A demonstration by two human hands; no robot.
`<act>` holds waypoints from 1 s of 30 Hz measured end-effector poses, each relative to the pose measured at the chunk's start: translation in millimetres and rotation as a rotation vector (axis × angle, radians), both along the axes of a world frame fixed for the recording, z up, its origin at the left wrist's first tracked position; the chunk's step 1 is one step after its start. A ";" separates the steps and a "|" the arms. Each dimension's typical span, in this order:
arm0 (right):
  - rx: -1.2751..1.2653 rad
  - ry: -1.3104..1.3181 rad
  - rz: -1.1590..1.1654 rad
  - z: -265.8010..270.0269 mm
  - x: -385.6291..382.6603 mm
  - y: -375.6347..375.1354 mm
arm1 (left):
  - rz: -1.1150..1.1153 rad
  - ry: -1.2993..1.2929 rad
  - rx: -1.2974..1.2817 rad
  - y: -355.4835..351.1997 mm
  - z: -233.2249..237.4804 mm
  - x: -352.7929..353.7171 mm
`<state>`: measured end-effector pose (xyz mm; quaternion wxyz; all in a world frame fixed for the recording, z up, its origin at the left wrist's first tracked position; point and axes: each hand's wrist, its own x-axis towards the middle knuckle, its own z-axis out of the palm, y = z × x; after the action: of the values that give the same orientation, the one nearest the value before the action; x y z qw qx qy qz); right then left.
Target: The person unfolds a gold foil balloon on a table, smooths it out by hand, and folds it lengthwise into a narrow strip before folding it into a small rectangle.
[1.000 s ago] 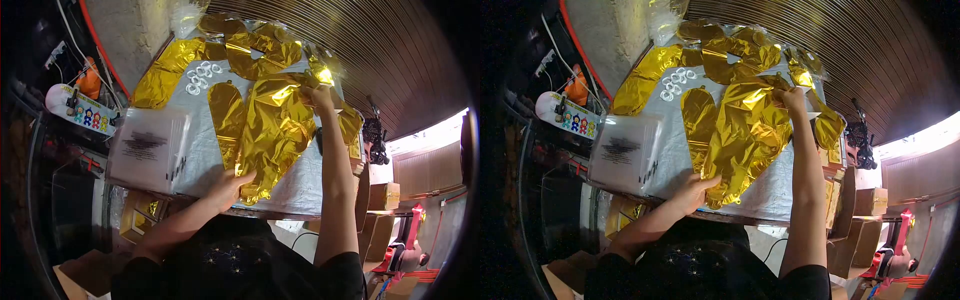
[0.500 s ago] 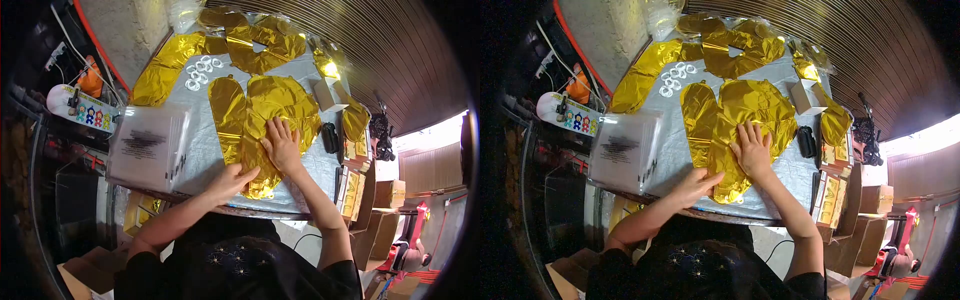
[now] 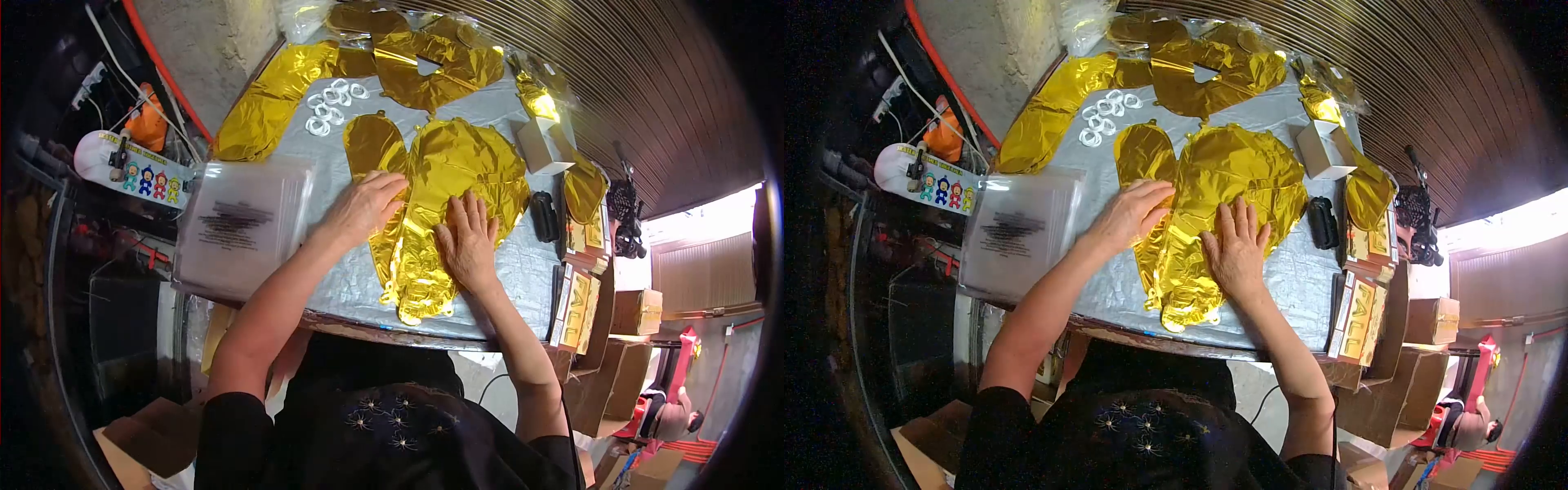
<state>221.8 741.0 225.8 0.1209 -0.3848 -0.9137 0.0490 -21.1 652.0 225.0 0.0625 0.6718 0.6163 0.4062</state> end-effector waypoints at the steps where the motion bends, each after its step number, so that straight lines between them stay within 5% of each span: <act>1: -0.005 0.021 0.005 -1.8 -0.1 -1.1 | -0.002 -0.003 -0.002 -0.8 -2.0 -0.4; 30: -0.031 0.093 0.063 -4.0 1.3 -2.2 | 0.083 0.136 -0.002 -2.1 -7.3 -1.3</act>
<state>223.1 738.8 221.9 0.1558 -0.3550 -0.9179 0.0849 -22.4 649.9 217.7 0.0043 0.6715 0.6469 0.3612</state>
